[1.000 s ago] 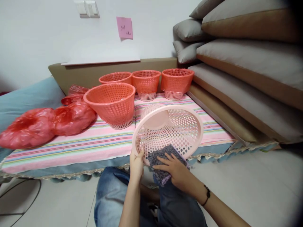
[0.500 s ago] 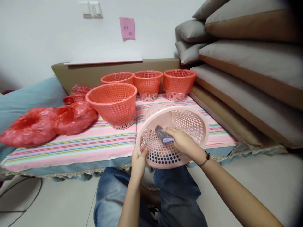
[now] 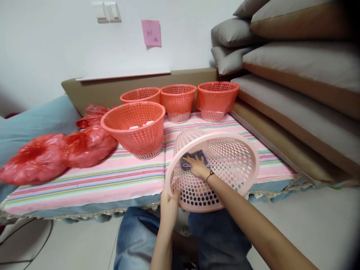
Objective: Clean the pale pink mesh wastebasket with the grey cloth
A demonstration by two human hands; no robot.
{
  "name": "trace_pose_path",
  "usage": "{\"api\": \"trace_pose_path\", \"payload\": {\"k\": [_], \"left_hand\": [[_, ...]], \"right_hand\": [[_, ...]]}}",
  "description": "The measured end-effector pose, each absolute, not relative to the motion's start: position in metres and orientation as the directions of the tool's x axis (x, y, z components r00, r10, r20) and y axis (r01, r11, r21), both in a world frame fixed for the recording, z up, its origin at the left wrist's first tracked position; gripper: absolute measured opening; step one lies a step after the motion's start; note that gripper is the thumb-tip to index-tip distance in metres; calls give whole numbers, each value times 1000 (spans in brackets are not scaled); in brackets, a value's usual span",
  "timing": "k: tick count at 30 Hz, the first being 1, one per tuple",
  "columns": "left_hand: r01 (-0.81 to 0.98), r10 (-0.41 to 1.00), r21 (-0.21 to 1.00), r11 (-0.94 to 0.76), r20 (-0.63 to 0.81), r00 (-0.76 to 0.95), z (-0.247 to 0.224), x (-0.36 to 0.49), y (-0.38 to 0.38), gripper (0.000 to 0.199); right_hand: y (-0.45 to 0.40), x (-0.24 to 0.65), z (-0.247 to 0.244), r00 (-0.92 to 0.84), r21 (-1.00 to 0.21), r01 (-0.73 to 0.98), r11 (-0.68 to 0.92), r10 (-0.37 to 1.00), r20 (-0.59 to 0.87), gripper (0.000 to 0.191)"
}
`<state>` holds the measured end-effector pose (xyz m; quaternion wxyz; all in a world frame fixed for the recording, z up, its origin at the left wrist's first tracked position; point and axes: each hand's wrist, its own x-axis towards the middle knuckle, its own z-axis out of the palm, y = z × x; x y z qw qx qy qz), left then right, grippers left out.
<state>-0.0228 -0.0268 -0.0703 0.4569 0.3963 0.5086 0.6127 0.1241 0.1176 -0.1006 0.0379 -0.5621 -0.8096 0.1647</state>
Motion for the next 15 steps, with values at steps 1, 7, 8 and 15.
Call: {"api": "trace_pose_path", "payload": {"k": [1, 7, 8, 15], "left_hand": [[-142, 964, 988, -58, 18, -267, -70, -22, -26, 57], [-72, 964, 992, -104, 83, -251, -78, -19, -21, 56], [-77, 966, 991, -110, 88, -244, -81, -19, -20, 57], [-57, 965, 992, -108, 91, -245, -92, -19, -22, 71]], "right_hand": [[120, 125, -99, -369, -319, 895, 312, 919, -138, 73], [137, 130, -92, -373, -365, 885, 287, 908, -190, 63], [138, 131, -92, -369, -371, 885, 280, 909, -194, 61], [136, 127, -95, -335, -394, 887, 240, 923, -191, 62]]}}
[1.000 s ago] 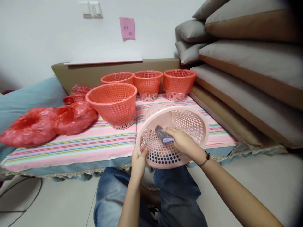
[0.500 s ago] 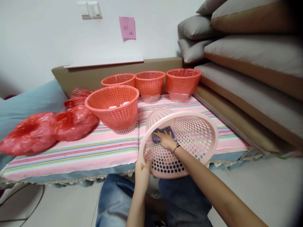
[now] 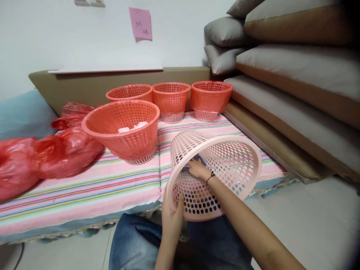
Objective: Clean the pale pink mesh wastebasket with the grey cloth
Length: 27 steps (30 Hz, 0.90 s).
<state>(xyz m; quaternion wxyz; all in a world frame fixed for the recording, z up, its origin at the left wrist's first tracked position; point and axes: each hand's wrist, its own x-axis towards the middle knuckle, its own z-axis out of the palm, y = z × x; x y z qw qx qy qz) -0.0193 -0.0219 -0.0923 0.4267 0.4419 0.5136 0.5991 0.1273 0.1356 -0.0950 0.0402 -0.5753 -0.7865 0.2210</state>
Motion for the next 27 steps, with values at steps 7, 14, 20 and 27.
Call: {"api": "trace_pose_path", "payload": {"k": [7, 14, 20, 27], "left_hand": [[-94, 975, 993, -70, 48, -219, -100, -23, -24, 79], [-133, 977, 988, -78, 49, -209, -104, -22, -24, 78], [-122, 947, 963, -240, 205, -246, -103, -18, -21, 76], [-104, 938, 964, -246, 210, -275, -90, -21, -20, 72]], "right_hand": [[134, 115, -96, -293, -381, 902, 203, 936, -197, 71], [121, 111, -75, -271, -353, 916, 189, 942, -197, 64], [64, 122, -52, -315, -397, 890, 225, 932, -180, 59], [-49, 151, -52, -429, -469, 823, 322, 892, -141, 78]]}}
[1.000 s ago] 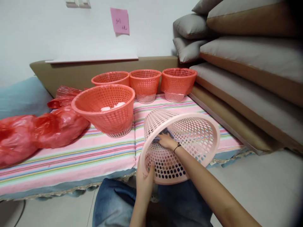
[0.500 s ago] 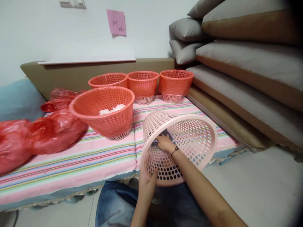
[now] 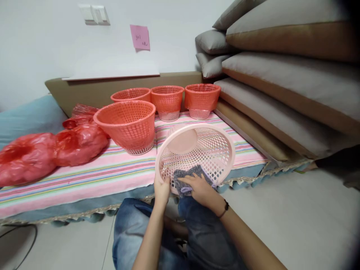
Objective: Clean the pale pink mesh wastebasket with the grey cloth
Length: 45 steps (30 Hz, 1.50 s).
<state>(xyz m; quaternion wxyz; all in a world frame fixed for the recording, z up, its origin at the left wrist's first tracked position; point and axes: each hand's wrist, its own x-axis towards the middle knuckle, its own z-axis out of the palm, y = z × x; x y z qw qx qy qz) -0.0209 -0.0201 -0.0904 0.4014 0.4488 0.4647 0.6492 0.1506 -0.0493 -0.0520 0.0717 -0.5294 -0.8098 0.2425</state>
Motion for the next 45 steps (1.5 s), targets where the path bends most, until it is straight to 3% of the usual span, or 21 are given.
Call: {"api": "trace_pose_path", "payload": {"k": [9, 19, 26, 28, 31, 36, 41, 45], "left_hand": [[-207, 970, 959, -195, 157, -187, -79, -19, 0, 75], [-181, 970, 967, -181, 145, -193, -67, -18, -17, 71], [-96, 997, 993, -74, 77, 20, -46, -26, -24, 71], [-150, 998, 987, -66, 64, -16, -57, -20, -25, 73], [-365, 991, 931, -18, -31, -127, -78, -1, -27, 68], [-584, 949, 811, 34, -210, -236, -85, 21, -30, 60], [-553, 933, 832, 36, -226, -280, -71, 8, -30, 66], [-403, 960, 915, -3, -110, -258, -65, -9, -31, 63]], "right_hand": [[-84, 157, -61, -411, -443, 838, 317, 902, -133, 86], [-102, 146, -94, -325, -504, 796, 335, 939, 111, 84], [-92, 151, -91, -298, -550, 773, 317, 946, 127, 84], [-86, 150, -91, -277, -565, 762, 315, 948, 156, 80], [-79, 143, -94, -241, -557, 765, 323, 946, 219, 75], [-84, 141, -102, -286, -487, 779, 394, 915, 283, 80], [-103, 168, -104, -235, -409, 846, 342, 928, 289, 68], [-107, 190, -102, -209, -364, 885, 291, 946, 247, 76]]}}
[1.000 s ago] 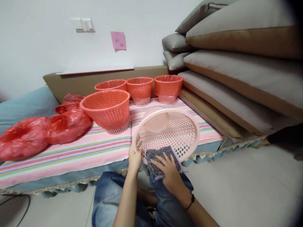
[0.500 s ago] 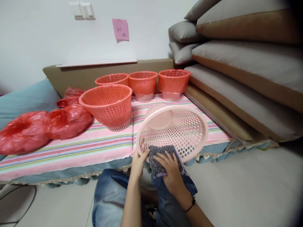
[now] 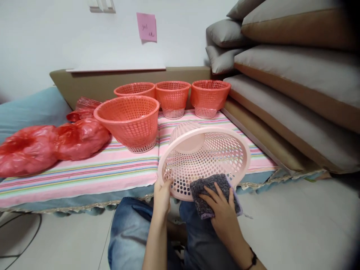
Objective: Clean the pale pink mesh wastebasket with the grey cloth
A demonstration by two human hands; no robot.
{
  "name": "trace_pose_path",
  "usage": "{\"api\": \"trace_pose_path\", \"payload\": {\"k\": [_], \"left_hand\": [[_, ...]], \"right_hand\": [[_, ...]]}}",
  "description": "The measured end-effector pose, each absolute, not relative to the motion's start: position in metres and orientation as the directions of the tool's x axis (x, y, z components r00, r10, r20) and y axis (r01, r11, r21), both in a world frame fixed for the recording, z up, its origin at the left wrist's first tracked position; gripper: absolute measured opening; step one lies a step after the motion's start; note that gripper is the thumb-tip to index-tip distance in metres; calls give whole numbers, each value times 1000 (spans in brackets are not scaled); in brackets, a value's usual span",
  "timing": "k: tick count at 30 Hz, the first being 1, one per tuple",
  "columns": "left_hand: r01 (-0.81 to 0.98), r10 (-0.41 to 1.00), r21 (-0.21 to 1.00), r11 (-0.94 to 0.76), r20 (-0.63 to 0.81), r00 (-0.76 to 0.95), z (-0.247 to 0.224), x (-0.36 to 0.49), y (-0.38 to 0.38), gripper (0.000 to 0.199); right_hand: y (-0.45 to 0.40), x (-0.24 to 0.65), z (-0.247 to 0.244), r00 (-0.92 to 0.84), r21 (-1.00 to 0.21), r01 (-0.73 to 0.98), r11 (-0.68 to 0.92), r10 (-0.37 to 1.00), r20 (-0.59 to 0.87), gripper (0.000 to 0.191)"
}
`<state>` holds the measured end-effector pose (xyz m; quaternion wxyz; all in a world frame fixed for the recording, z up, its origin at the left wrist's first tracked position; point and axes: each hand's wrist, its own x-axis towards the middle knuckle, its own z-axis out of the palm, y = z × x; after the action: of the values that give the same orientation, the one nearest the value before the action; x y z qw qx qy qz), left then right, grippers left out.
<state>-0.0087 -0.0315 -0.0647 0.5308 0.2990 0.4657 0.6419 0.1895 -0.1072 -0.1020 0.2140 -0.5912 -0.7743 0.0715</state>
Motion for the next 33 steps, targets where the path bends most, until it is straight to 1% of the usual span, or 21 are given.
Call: {"api": "trace_pose_path", "payload": {"k": [2, 4, 5, 7, 9, 10, 11, 12, 13, 14, 15, 17, 20, 23, 28, 33], "left_hand": [[-317, 967, 948, -23, -59, -248, -63, -14, -33, 53], [-239, 969, 970, -33, -28, -246, -64, -15, -33, 48], [-204, 969, 978, -37, -14, -245, -66, -14, -33, 49], [-156, 970, 986, -51, 11, -243, -71, -11, -33, 54], [-156, 976, 985, -70, 35, -217, -80, -6, -32, 62], [-171, 978, 982, -77, 41, -203, -84, -3, -32, 66], [-191, 980, 978, -81, 44, -194, -89, 0, -32, 68], [-207, 981, 975, -83, 44, -189, -93, 2, -32, 70], [-218, 981, 972, -84, 42, -187, -96, 3, -32, 70], [-225, 981, 971, -83, 41, -188, -99, 3, -32, 70], [-230, 982, 970, -80, 37, -188, -101, 3, -32, 70], [-239, 983, 969, -58, 14, -184, -104, 2, -33, 72], [-247, 983, 969, -33, -13, -182, -108, -1, -31, 76], [-235, 983, 969, -72, 29, -180, -114, -1, -27, 73], [-194, 979, 976, -102, 64, -194, -113, 2, -27, 66], [-187, 977, 977, -105, 66, -202, -107, 3, -30, 65]], "right_hand": [[-102, 193, -97, -209, -393, 878, 274, 957, 202, 81], [-88, 192, -86, -179, -470, 850, 237, 970, 165, 81], [-78, 190, -79, -156, -522, 824, 221, 974, 166, 80], [-50, 187, -62, -103, -634, 739, 230, 967, 231, 76], [-13, 182, -44, -57, -697, 638, 327, 923, 380, 71], [7, 178, -37, -51, -693, 610, 383, 892, 449, 71], [28, 174, -33, -48, -656, 632, 413, 865, 499, 70], [47, 169, -31, -74, -592, 695, 408, 860, 505, 69], [65, 163, -33, -90, -520, 776, 356, 880, 467, 67], [80, 156, -38, -113, -445, 845, 295, 913, 392, 66], [92, 150, -46, -157, -378, 888, 261, 946, 285, 64], [107, 140, -66, -199, -330, 914, 236, 969, 144, 61], [112, 132, -94, -238, -314, 919, 238, 970, 39, 59], [110, 132, -105, -271, -294, 922, 253, 962, -22, 59], [109, 138, -94, -304, -320, 911, 262, 949, -88, 60], [84, 144, -82, -343, -373, 883, 285, 934, -98, 63]]}}
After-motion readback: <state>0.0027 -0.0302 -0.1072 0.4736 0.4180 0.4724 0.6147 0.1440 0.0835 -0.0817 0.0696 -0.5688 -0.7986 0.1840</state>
